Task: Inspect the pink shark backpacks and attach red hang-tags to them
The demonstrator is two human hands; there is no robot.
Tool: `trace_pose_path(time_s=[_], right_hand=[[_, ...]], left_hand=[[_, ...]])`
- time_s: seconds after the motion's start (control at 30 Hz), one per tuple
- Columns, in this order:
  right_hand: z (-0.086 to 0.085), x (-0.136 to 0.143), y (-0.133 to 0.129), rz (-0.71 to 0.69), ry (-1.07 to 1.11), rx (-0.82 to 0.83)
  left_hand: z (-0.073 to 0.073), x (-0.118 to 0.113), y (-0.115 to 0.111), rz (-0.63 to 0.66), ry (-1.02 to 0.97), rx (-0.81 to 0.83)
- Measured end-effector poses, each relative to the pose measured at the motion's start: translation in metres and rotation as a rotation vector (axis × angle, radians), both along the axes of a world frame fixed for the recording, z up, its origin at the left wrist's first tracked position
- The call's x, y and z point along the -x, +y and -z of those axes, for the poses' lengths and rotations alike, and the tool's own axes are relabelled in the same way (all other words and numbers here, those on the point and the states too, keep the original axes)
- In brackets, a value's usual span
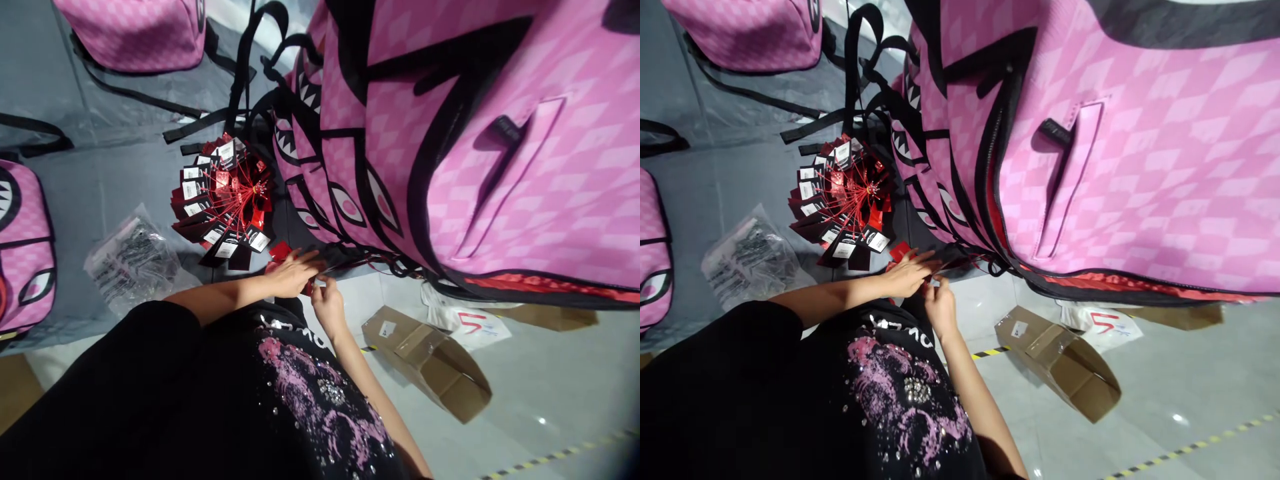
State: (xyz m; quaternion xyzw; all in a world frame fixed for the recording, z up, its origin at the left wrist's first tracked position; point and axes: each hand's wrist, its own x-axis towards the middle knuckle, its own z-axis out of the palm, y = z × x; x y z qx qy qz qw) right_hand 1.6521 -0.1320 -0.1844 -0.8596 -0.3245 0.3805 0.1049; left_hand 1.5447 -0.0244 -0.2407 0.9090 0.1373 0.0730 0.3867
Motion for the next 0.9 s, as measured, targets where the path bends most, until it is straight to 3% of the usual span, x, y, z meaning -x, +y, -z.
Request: trace_pose_path(time_s=[0.1, 0.2, 0.3, 0.37, 0.43, 0.5, 0.63, 0.73, 0.83, 0.9], right_hand=[[-0.012, -0.002, -0.009, -0.029, 0.018, 0.002], [-0.026, 0.005, -0.010, -0.051, 0.227, -0.104], [-0.034, 0.013, -0.001, 0.083, 0.606, -0.270], [-0.036, 0.016, 0.009, 0.172, 0.689, -0.301], [-0.036, 0.015, 0.022, 0.128, 0.610, -0.291], [-0.035, 0.014, 0.038, -0.021, 0.376, -0.294], [-0.021, 0.014, 0.080, -0.259, -0.075, -0.445], [0.004, 0.006, 0.092, -0.191, -0.225, -0.354], [0.034, -0.019, 0.074, -0.022, -0.333, -0.181], [0.050, -0.040, 0.056, 0.025, -0.329, -0.152]], left_hand=[[-0.013, 0.009, -0.006, -0.170, -0.053, -0.038], [-0.025, 0.025, -0.012, -0.186, -0.136, 0.064], [-0.034, 0.041, -0.015, -0.193, -0.221, 0.198], [-0.039, 0.048, -0.015, -0.262, -0.216, 0.288], [-0.042, 0.051, -0.013, -0.338, -0.140, 0.406], [-0.043, 0.051, -0.007, -0.423, -0.016, 0.460], [-0.041, 0.049, 0.015, -0.525, 0.150, 0.345], [-0.036, 0.039, 0.030, -0.538, 0.204, 0.329], [-0.024, 0.015, 0.041, -0.540, 0.249, 0.371], [-0.012, -0.008, 0.046, -0.524, 0.274, 0.407]])
